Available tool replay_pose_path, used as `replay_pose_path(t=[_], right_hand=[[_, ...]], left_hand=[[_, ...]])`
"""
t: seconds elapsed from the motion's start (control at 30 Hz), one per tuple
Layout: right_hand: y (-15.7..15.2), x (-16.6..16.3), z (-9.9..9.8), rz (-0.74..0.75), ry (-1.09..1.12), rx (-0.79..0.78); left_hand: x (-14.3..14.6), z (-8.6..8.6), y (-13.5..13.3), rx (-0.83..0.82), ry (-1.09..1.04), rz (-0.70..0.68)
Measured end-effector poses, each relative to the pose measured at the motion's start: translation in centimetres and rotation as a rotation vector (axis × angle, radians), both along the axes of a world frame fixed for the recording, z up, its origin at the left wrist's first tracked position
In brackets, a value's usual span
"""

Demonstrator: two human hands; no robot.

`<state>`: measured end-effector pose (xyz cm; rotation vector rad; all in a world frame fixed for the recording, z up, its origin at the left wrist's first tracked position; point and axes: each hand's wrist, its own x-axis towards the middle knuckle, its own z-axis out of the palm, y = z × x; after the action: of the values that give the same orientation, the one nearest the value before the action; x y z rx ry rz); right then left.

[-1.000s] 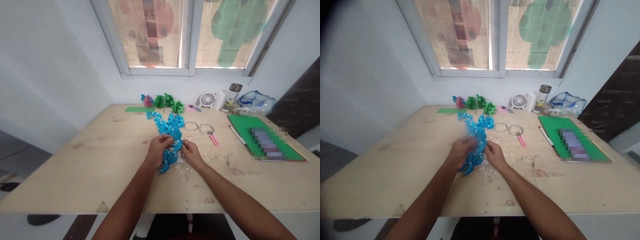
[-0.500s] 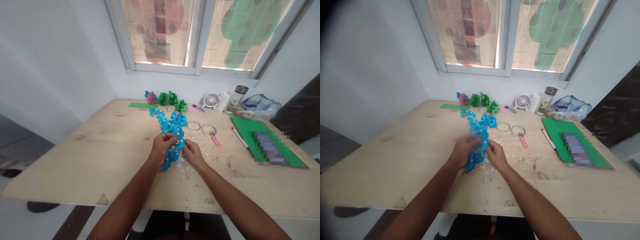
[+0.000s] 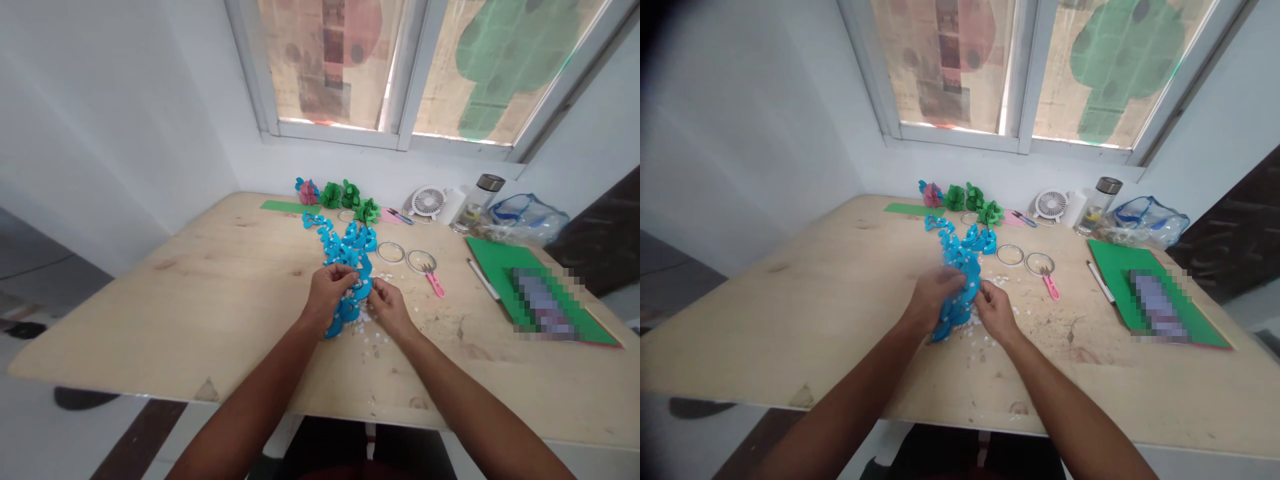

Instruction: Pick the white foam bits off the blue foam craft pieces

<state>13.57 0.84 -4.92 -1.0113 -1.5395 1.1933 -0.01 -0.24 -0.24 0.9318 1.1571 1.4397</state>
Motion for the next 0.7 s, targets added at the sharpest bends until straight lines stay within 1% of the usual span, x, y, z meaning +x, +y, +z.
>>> replay_pose_path(t=[0.13, 0.3, 0.47, 0.7], right_hand=[[0.0, 0.1, 0.2, 0.01, 0.003, 0.011], [0.0, 0.1, 0.2, 0.025, 0.038, -0.013], [-0.1, 0.1, 0.5, 0.026, 0.056, -0.022], [-0.1, 0.0, 0.5, 0.054, 0.072, -0.039]], left_hand=[[0.0, -0.4, 0.2, 0.023, 0.011, 0.014], [-0.1, -1.0, 0.5, 0.055, 0.048, 0.029], [-0.1, -1.1, 0.5, 0.045, 0.028, 0.012], [0.0, -1.2, 0.6, 0.066, -0.008, 0.023]])
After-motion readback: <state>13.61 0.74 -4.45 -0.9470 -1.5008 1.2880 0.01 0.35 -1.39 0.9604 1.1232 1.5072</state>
